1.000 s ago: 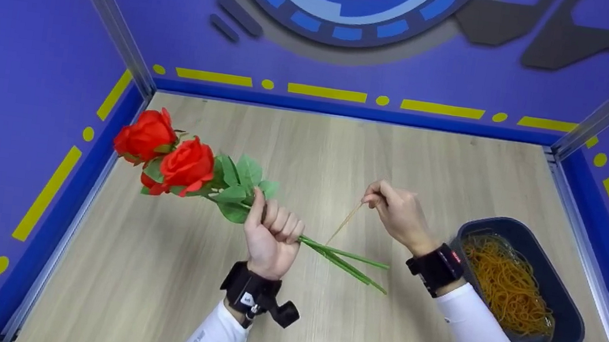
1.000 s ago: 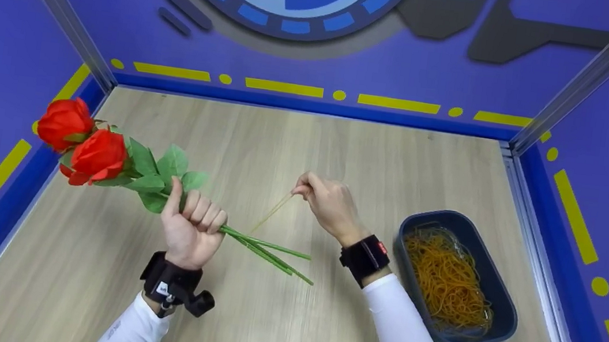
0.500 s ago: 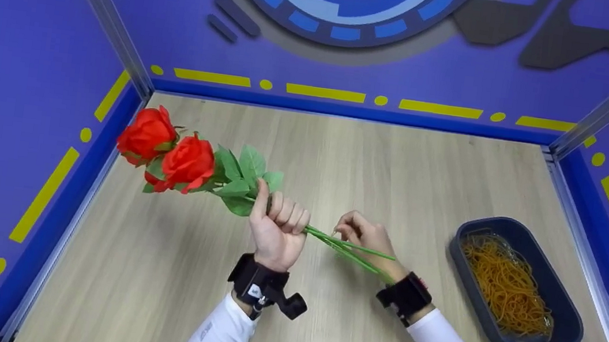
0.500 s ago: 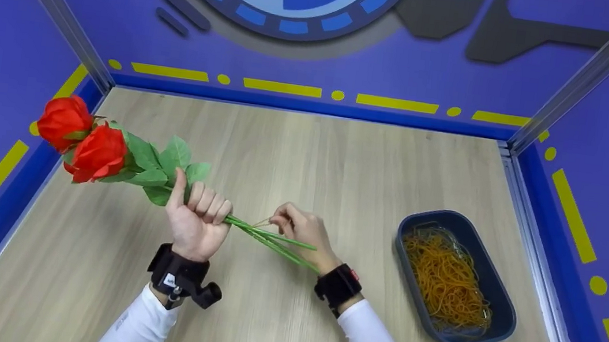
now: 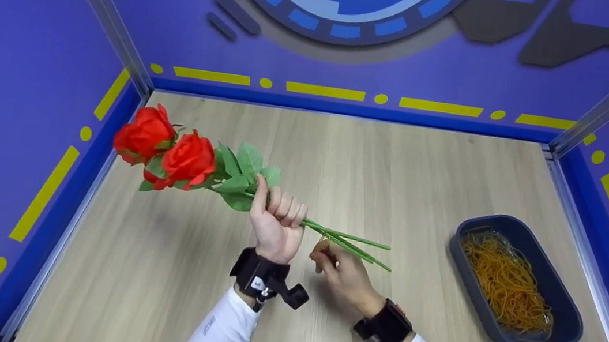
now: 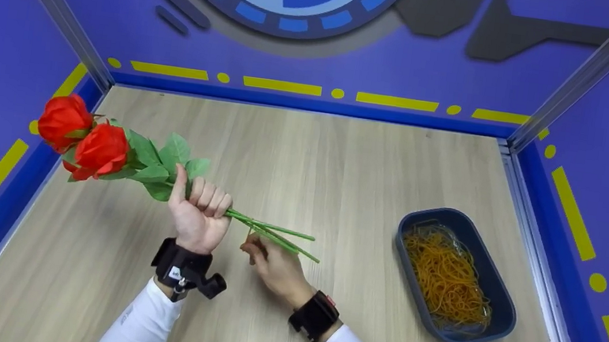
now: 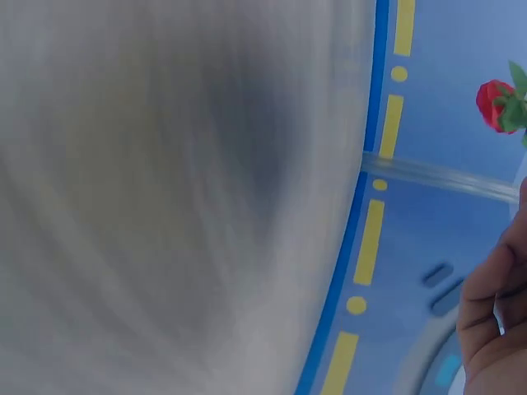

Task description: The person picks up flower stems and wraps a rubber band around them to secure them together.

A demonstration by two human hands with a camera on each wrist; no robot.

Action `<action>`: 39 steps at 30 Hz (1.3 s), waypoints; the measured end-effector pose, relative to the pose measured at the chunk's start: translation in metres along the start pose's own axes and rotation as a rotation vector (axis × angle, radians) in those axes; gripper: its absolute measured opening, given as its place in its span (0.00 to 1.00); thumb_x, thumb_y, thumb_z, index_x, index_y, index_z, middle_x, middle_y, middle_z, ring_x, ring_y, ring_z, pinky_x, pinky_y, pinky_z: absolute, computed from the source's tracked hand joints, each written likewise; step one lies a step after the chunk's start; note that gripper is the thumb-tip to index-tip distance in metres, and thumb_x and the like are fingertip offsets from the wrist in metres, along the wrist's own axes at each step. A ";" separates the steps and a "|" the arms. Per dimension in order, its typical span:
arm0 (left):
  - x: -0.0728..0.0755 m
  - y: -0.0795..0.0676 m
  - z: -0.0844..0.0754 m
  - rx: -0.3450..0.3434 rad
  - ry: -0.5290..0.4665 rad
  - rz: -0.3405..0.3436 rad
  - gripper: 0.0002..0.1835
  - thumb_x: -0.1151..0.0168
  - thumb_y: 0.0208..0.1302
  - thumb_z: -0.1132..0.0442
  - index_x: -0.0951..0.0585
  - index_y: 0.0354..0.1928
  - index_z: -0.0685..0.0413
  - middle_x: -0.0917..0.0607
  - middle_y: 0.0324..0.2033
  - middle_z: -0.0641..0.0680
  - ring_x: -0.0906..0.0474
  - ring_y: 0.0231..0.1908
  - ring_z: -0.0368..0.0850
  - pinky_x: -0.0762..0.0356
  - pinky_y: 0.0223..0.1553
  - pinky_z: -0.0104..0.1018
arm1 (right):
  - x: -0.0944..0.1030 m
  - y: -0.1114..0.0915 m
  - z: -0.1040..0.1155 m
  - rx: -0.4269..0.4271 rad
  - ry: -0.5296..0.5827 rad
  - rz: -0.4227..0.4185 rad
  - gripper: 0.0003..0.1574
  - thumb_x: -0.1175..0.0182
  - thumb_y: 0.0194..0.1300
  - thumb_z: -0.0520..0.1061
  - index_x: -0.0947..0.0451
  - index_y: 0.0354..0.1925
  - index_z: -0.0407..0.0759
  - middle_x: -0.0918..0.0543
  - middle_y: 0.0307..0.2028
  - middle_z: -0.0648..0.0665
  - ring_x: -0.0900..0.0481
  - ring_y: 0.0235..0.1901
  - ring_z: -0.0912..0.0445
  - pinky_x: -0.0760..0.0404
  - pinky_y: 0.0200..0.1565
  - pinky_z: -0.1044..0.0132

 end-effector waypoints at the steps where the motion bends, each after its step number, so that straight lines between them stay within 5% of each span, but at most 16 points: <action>1: 0.001 0.001 0.000 -0.006 0.004 -0.006 0.36 0.46 0.78 0.39 0.54 0.20 0.45 0.55 0.17 0.43 0.61 0.17 0.38 0.66 0.24 0.31 | -0.001 -0.001 0.003 0.018 0.013 -0.010 0.04 0.37 0.73 0.35 0.21 0.38 0.41 0.18 0.22 0.45 0.21 0.21 0.56 0.27 0.24 0.75; 7: 0.013 0.005 0.002 -0.021 0.032 -0.044 0.33 0.61 0.86 0.41 0.54 0.20 0.45 0.55 0.17 0.43 0.61 0.17 0.38 0.66 0.24 0.32 | -0.003 -0.010 0.022 0.091 0.026 -0.071 0.06 0.35 0.71 0.31 0.21 0.38 0.40 0.18 0.20 0.47 0.22 0.17 0.55 0.31 0.20 0.80; 20: 0.045 0.003 0.008 -0.007 0.118 -0.103 0.32 0.65 0.86 0.41 0.52 0.20 0.46 0.54 0.17 0.44 0.59 0.17 0.38 0.63 0.24 0.32 | 0.020 -0.014 0.048 0.249 -0.193 -0.138 0.12 0.32 0.64 0.27 0.22 0.39 0.40 0.19 0.25 0.52 0.28 0.22 0.68 0.31 0.24 0.82; 26: 0.052 -0.001 0.009 -0.031 0.150 -0.101 0.36 0.48 0.77 0.34 0.52 0.21 0.46 0.54 0.17 0.44 0.58 0.17 0.38 0.64 0.25 0.33 | 0.026 -0.007 0.056 0.313 -0.303 -0.130 0.05 0.34 0.71 0.36 0.22 0.39 0.39 0.20 0.32 0.49 0.28 0.26 0.65 0.28 0.28 0.78; 31: 0.056 -0.002 0.011 -0.024 0.199 -0.112 0.38 0.37 0.72 0.38 0.53 0.21 0.46 0.52 0.17 0.42 0.58 0.18 0.37 0.63 0.25 0.32 | 0.032 -0.001 0.065 0.407 -0.399 -0.119 0.06 0.34 0.73 0.41 0.21 0.38 0.40 0.18 0.33 0.49 0.18 0.29 0.63 0.20 0.30 0.75; 39: 0.059 -0.002 0.013 -0.012 0.299 -0.177 0.31 0.56 0.87 0.55 0.43 0.16 0.45 0.49 0.15 0.41 0.53 0.15 0.35 0.59 0.23 0.30 | 0.051 0.010 0.077 0.459 -0.436 -0.102 0.04 0.32 0.70 0.39 0.19 0.37 0.42 0.17 0.33 0.50 0.17 0.27 0.63 0.20 0.27 0.75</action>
Point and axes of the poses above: each hand's wrist, its own y-axis towards the middle knuckle, its own x-axis out of the back of the hand, z = x × y, the point moved 6 cm from there along y, towards the middle knuckle
